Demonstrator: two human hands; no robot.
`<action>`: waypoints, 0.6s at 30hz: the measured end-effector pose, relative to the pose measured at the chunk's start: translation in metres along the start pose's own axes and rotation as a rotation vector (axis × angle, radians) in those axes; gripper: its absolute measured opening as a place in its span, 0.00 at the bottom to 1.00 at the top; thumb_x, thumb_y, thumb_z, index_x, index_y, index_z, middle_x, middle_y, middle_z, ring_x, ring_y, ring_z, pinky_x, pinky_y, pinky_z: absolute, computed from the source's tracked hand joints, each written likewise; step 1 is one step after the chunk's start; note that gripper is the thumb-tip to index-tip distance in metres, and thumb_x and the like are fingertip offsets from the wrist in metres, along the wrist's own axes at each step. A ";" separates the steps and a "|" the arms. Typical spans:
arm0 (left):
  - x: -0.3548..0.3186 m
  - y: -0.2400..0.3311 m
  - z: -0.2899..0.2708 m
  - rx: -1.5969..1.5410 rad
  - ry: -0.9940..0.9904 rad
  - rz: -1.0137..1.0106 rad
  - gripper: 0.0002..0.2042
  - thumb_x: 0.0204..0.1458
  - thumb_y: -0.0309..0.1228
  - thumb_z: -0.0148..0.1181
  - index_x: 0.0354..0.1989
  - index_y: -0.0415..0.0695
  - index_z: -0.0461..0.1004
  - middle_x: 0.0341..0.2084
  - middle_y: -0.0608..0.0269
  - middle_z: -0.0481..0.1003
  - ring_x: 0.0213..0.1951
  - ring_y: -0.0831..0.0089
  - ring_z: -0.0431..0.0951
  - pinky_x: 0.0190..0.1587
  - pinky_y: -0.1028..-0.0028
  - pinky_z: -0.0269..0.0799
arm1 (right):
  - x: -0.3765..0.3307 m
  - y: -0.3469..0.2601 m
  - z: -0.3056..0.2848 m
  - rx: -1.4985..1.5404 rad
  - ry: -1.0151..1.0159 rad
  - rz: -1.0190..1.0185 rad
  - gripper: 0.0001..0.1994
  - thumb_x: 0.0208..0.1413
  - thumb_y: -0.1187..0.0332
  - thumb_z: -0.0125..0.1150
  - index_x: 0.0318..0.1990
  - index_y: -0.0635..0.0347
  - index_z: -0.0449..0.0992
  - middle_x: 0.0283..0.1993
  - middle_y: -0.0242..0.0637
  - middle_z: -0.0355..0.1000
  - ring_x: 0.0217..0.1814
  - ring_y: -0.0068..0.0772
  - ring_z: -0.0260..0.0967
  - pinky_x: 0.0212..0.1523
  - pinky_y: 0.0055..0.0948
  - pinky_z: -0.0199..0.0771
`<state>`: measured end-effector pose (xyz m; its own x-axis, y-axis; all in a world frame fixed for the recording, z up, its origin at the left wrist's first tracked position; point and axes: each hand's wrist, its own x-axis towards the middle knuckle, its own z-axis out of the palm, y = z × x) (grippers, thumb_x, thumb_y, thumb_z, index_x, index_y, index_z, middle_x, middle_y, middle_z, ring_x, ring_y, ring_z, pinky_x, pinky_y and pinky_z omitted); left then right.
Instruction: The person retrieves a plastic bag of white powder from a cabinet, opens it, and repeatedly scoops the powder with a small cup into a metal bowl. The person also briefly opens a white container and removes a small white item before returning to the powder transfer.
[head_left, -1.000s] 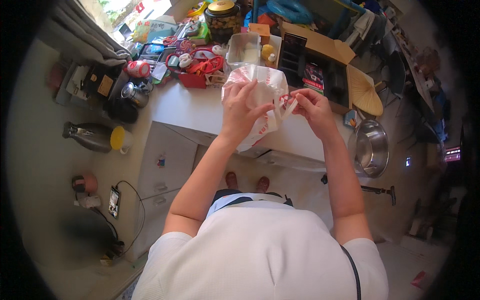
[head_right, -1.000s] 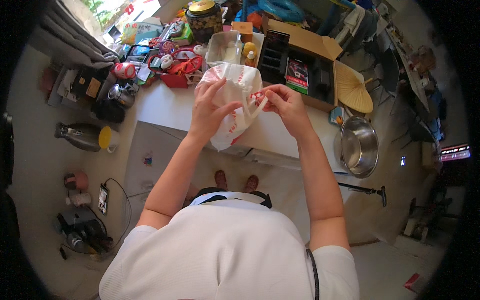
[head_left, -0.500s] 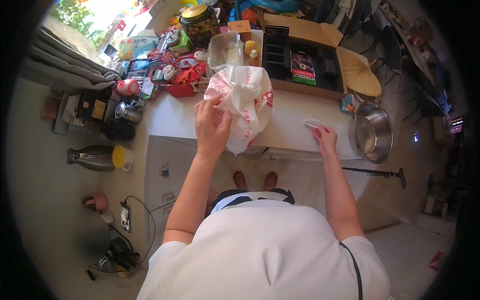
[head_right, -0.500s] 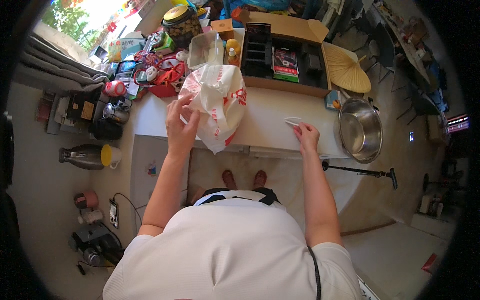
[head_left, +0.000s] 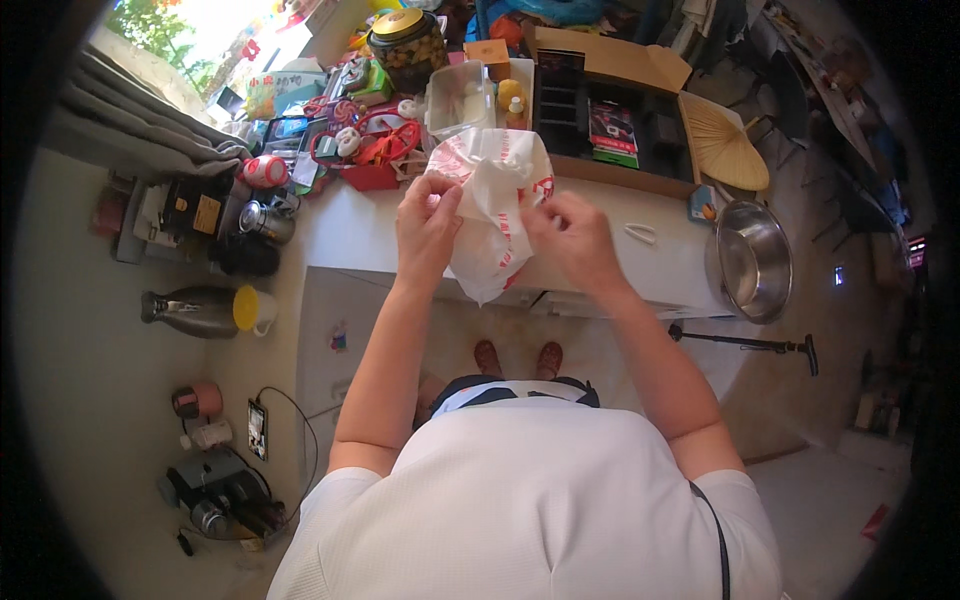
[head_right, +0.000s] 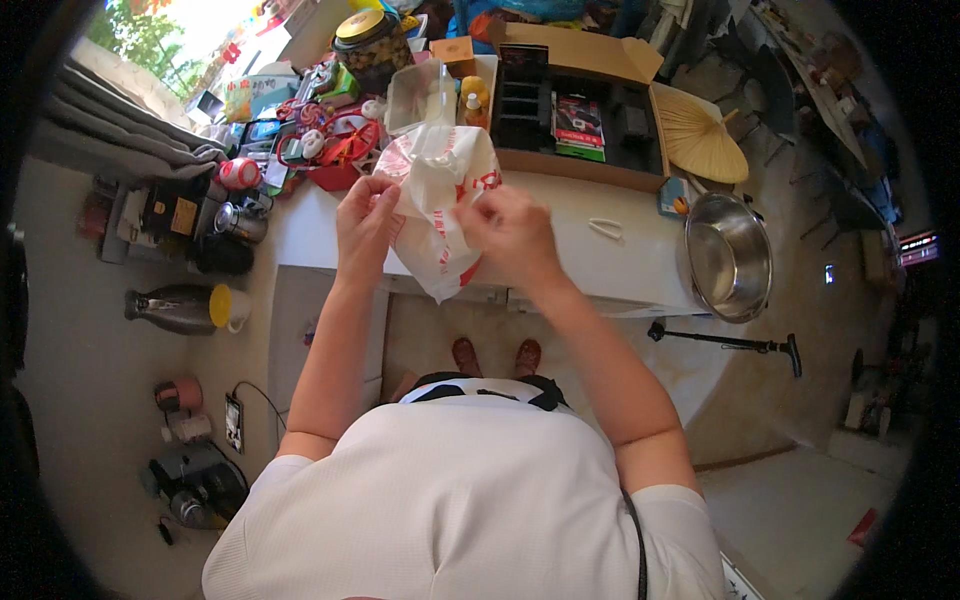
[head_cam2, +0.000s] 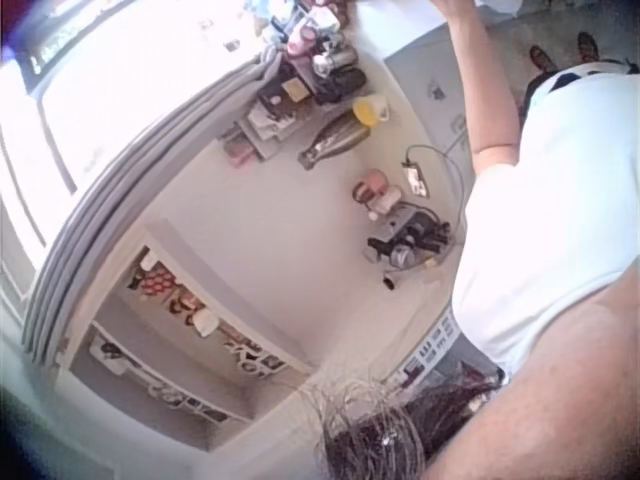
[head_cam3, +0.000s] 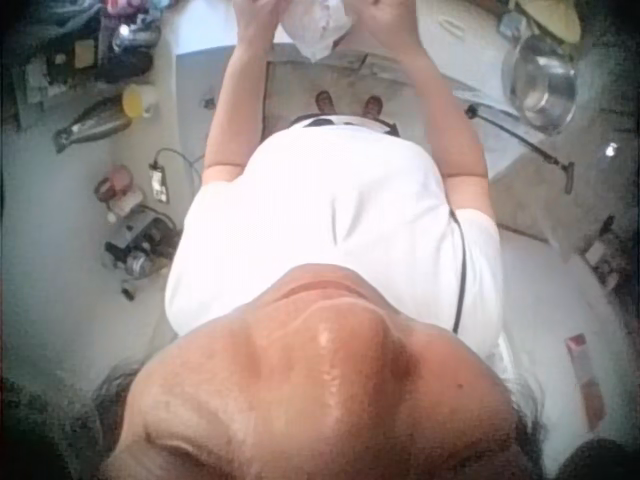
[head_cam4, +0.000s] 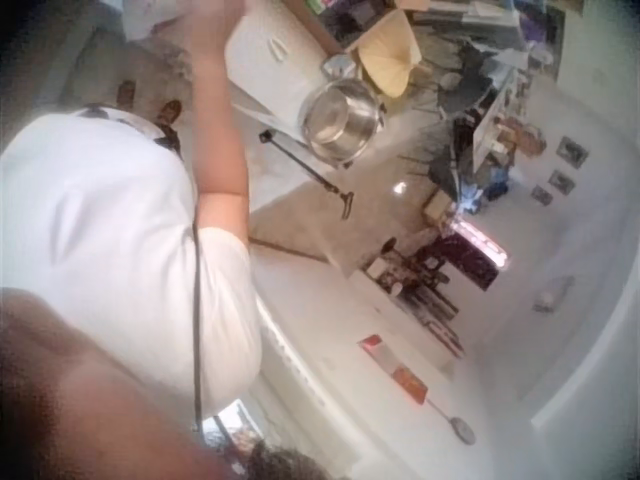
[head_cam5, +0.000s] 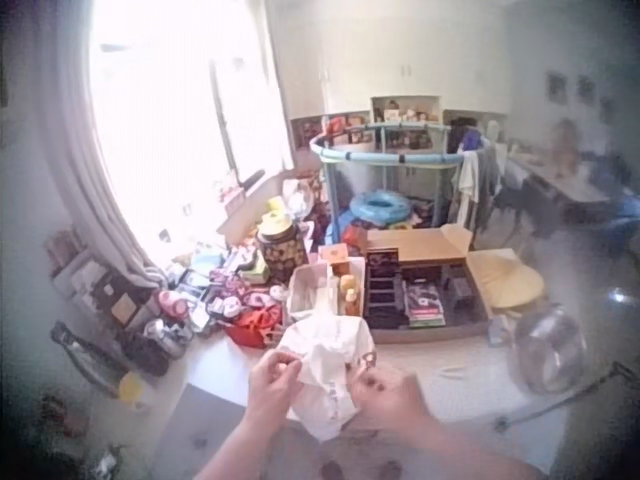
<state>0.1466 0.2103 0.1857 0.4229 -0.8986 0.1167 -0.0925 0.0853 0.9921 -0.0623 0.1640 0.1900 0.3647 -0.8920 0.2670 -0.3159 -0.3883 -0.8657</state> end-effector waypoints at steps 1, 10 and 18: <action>0.001 -0.002 0.001 -0.017 0.005 0.009 0.05 0.64 0.28 0.58 0.39 0.40 0.75 0.30 0.70 0.75 0.31 0.86 0.71 0.32 0.83 0.67 | 0.002 -0.005 0.006 -0.032 -0.006 -0.030 0.13 0.54 0.60 0.71 0.34 0.63 0.80 0.28 0.39 0.76 0.28 0.35 0.73 0.33 0.33 0.73; 0.002 -0.002 0.007 -0.197 0.086 -0.048 0.04 0.66 0.29 0.55 0.40 0.44 0.71 0.24 0.74 0.71 0.19 0.89 0.63 0.19 0.85 0.56 | 0.005 -0.015 0.020 0.351 -0.067 0.192 0.14 0.52 0.64 0.73 0.31 0.66 0.78 0.27 0.37 0.77 0.27 0.27 0.71 0.32 0.30 0.72; -0.004 0.010 0.011 -0.355 0.182 0.023 0.05 0.67 0.31 0.54 0.40 0.43 0.71 0.30 0.70 0.72 0.30 0.84 0.70 0.33 0.81 0.67 | -0.012 -0.039 0.006 0.312 -0.051 0.210 0.11 0.53 0.68 0.72 0.32 0.65 0.75 0.27 0.32 0.73 0.28 0.21 0.67 0.32 0.26 0.69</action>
<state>0.1342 0.2102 0.1950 0.5800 -0.8066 0.1140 0.1999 0.2766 0.9400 -0.0492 0.1910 0.2178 0.3661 -0.9289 0.0557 -0.1091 -0.1023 -0.9888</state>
